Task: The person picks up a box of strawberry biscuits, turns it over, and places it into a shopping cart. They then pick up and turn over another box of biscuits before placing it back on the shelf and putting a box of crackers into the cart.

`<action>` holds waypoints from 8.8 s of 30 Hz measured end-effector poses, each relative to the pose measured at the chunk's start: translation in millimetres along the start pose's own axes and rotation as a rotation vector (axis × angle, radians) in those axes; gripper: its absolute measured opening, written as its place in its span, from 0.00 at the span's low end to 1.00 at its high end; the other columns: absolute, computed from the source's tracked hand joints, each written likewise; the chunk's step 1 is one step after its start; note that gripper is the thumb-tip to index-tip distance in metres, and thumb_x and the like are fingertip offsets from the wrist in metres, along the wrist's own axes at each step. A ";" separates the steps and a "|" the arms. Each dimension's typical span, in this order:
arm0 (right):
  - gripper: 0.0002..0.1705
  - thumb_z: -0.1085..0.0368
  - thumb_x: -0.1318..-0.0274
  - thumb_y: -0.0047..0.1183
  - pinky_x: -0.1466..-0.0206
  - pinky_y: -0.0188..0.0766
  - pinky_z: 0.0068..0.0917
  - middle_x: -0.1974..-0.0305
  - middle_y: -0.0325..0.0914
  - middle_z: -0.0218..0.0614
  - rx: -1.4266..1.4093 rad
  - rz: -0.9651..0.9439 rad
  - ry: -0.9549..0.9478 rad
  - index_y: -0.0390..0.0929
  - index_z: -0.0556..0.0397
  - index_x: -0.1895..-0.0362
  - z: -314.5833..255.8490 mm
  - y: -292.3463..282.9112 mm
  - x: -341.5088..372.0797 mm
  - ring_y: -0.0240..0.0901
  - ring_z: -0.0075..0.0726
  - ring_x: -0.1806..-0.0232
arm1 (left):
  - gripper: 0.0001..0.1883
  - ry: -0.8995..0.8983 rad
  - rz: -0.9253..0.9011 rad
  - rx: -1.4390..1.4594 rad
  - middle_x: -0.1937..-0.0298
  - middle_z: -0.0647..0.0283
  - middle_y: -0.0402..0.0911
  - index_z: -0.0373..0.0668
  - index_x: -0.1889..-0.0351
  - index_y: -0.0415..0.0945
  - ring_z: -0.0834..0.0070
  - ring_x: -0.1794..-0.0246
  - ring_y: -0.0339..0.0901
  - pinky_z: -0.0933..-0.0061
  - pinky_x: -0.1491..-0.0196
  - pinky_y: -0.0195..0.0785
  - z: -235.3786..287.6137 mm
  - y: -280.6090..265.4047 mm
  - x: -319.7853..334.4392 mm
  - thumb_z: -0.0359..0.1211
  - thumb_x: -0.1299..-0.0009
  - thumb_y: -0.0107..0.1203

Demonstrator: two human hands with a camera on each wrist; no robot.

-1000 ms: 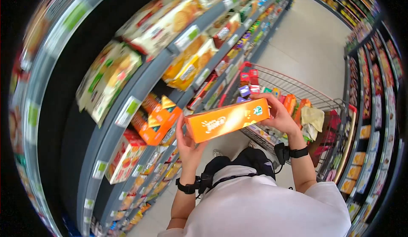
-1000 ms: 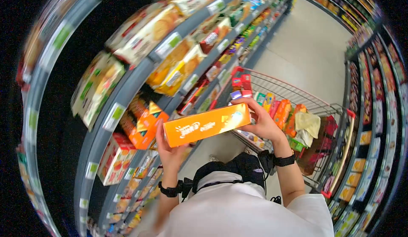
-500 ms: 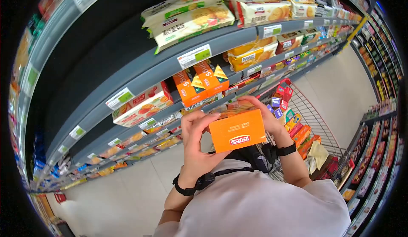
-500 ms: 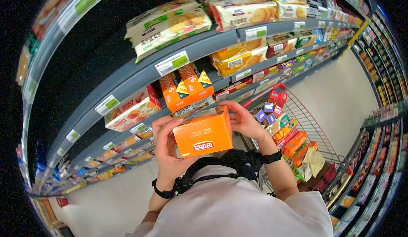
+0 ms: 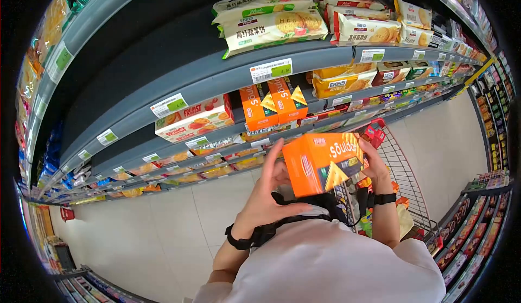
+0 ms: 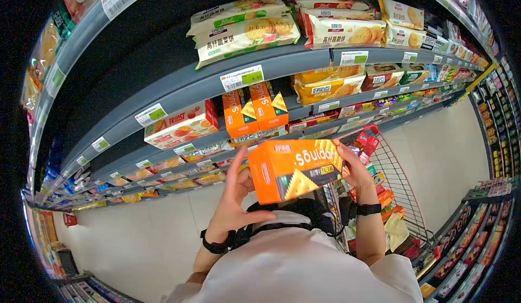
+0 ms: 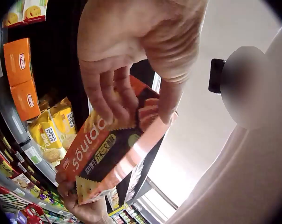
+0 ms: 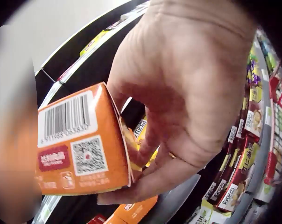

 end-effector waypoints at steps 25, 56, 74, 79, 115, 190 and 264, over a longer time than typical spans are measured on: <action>0.28 0.54 0.39 0.48 0.53 0.76 0.32 0.48 0.75 0.35 0.022 -0.087 -0.279 0.63 0.53 0.38 -42.0 9.7 -10.3 0.75 0.31 0.49 | 0.29 0.336 -0.202 -0.664 0.32 0.60 0.61 0.53 0.46 0.75 0.64 0.46 0.71 0.65 0.46 0.67 -0.8 21.7 -40.2 0.21 0.47 0.62; 0.28 0.51 0.34 0.45 0.59 0.77 0.28 0.46 0.70 0.34 0.078 0.134 -0.352 0.56 0.48 0.36 -50.0 57.2 -28.2 0.75 0.27 0.57 | 0.33 0.490 -0.012 -0.908 0.34 0.60 0.66 0.53 0.44 0.75 0.59 0.42 0.72 0.65 0.44 0.69 -21.4 2.8 -27.6 0.23 0.52 0.64; 0.48 0.63 0.63 0.71 0.40 0.66 0.36 0.29 0.45 0.41 0.929 -0.293 -0.742 0.63 0.45 0.34 -59.4 155.9 -4.6 0.59 0.42 0.36 | 0.31 0.604 0.294 -1.027 0.43 0.56 0.75 0.41 0.50 0.72 0.54 0.43 0.71 0.56 0.40 0.62 39.2 -9.0 -45.1 0.22 0.56 0.65; 0.47 0.64 0.62 0.71 0.39 0.64 0.36 0.31 0.52 0.42 0.911 -0.265 -0.766 0.63 0.48 0.34 -60.6 153.7 -1.3 0.58 0.42 0.35 | 0.31 0.594 0.271 -1.007 0.43 0.56 0.75 0.41 0.50 0.72 0.55 0.42 0.69 0.56 0.39 0.60 39.9 -4.5 -50.5 0.21 0.56 0.65; 0.33 0.73 0.49 0.58 0.40 0.67 0.35 0.39 0.63 0.40 0.887 -0.152 -0.640 0.64 0.49 0.37 -32.3 136.3 -25.9 0.63 0.39 0.38 | 0.31 0.594 0.470 -1.115 0.41 0.56 0.71 0.42 0.49 0.71 0.53 0.37 0.64 0.58 0.36 0.58 -30.4 -82.1 -81.9 0.13 0.53 0.54; 0.50 0.65 0.68 0.74 0.39 0.63 0.31 0.42 0.67 0.37 0.810 0.807 -0.602 0.62 0.54 0.37 -71.1 24.9 215.7 0.67 0.32 0.43 | 0.36 0.127 -0.956 0.022 0.41 0.56 0.70 0.41 0.41 0.63 0.62 0.38 0.67 0.65 0.36 0.58 -74.9 220.5 -121.2 0.20 0.51 0.63; 0.49 0.66 0.70 0.73 0.45 0.68 0.27 0.44 0.67 0.37 0.613 0.172 -0.518 0.61 0.58 0.40 -80.7 110.6 27.2 0.69 0.29 0.46 | 0.36 0.472 -0.010 -0.728 0.39 0.51 0.68 0.38 0.37 0.66 0.57 0.40 0.68 0.64 0.42 0.64 29.6 66.7 -80.4 0.23 0.47 0.63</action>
Point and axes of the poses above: each hand's wrist, its own x-axis away from the middle knuckle, its own y-axis out of the palm, z = x × y, the point moved 3 cm from there along -x, towards the middle knuckle
